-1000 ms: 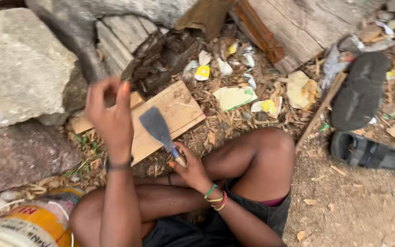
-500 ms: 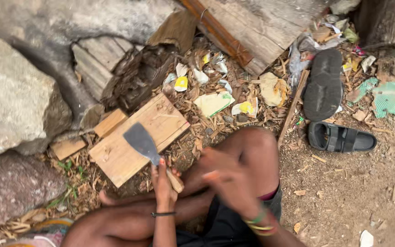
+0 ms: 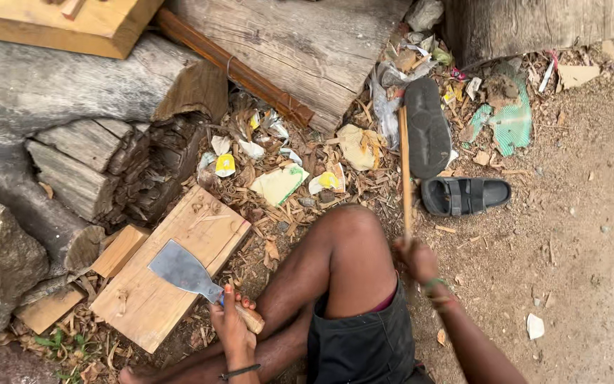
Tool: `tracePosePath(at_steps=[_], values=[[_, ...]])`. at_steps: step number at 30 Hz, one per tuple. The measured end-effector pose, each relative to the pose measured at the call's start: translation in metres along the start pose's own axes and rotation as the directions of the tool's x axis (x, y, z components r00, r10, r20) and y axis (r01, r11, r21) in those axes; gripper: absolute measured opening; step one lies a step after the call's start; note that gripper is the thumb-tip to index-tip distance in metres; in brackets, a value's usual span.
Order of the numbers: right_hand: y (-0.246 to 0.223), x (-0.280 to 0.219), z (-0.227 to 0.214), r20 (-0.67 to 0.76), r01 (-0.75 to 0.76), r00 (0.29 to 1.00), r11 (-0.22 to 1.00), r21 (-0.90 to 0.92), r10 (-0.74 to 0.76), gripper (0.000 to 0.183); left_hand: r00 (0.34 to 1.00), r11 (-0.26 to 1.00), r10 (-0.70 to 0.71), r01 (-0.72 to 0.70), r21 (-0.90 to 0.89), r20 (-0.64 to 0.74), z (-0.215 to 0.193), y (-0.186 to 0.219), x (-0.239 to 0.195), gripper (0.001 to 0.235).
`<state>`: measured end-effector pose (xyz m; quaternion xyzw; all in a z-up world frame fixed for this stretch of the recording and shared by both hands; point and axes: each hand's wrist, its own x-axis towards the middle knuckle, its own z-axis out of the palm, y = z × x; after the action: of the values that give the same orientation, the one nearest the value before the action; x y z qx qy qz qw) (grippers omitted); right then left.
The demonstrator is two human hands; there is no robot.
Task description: The person sits on the ground and uses a machete to split small wooden blocks into thin strips. They place the blocks on a wooden board, strike them with the machete, and then collect the resulting strips, placing them into a nearby bucket.
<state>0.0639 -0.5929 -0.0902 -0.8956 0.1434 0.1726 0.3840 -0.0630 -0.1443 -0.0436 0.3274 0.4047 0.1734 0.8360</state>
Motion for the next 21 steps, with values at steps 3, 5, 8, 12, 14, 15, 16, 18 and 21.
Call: tracePosePath(at_steps=[3, 5, 8, 12, 14, 15, 16, 18, 21], values=[[0.023, -0.024, -0.161, -0.386, -0.378, 0.904, 0.768, -0.517, 0.186, 0.084, 1.0, 0.999, 0.012, -0.012, 0.039, -0.003, -0.009, -0.004, 0.001, 0.022], [0.038, -0.073, -0.196, -0.522, -0.468, 0.812, 0.825, -0.317, 0.261, 0.081, 1.0, 0.999, -0.019, 0.019, 0.037, -0.014, -0.011, -0.015, 0.012, 0.026], [0.041, -0.114, -0.19, -0.557, -0.459, 0.779, 0.867, -0.195, 0.287, 0.077, 0.999, 0.998, -0.047, 0.046, 0.05, 0.024, -0.032, -0.027, 0.018, 0.026], [0.035, -0.115, -0.202, -0.587, -0.368, 0.783, 0.915, -0.168, 0.207, 0.073, 0.999, 1.0, -0.023, 0.023, 0.012, 0.043, -0.043, -0.035, 0.045, 0.029], [0.046, -0.127, -0.197, -0.574, -0.355, 0.795, 0.918, -0.179, 0.195, 0.071, 0.996, 0.995, -0.076, 0.079, 0.068, -0.048, -0.04, -0.038, 0.039, 0.025], [0.052, -0.136, -0.186, -0.562, -0.355, 0.802, 0.918, -0.177, 0.202, 0.07, 0.991, 0.989, -0.094, 0.104, 0.105, -0.097, -0.035, -0.033, 0.038, 0.023], [0.06, -0.158, -0.175, -0.545, -0.379, 0.807, 0.908, -0.181, 0.228, 0.069, 0.995, 0.992, -0.092, 0.095, 0.087, -0.043, -0.035, -0.028, 0.031, 0.025], [0.066, -0.185, -0.159, -0.512, -0.403, 0.82, 0.893, -0.2, 0.256, 0.067, 0.997, 0.998, -0.057, 0.057, 0.005, 0.049, -0.026, -0.021, 0.022, 0.03], [0.059, -0.177, -0.152, -0.489, -0.42, 0.83, 0.878, -0.23, 0.268, 0.066, 1.0, 0.998, -0.021, 0.022, 0.063, -0.007, -0.011, -0.013, 0.01, 0.026]])
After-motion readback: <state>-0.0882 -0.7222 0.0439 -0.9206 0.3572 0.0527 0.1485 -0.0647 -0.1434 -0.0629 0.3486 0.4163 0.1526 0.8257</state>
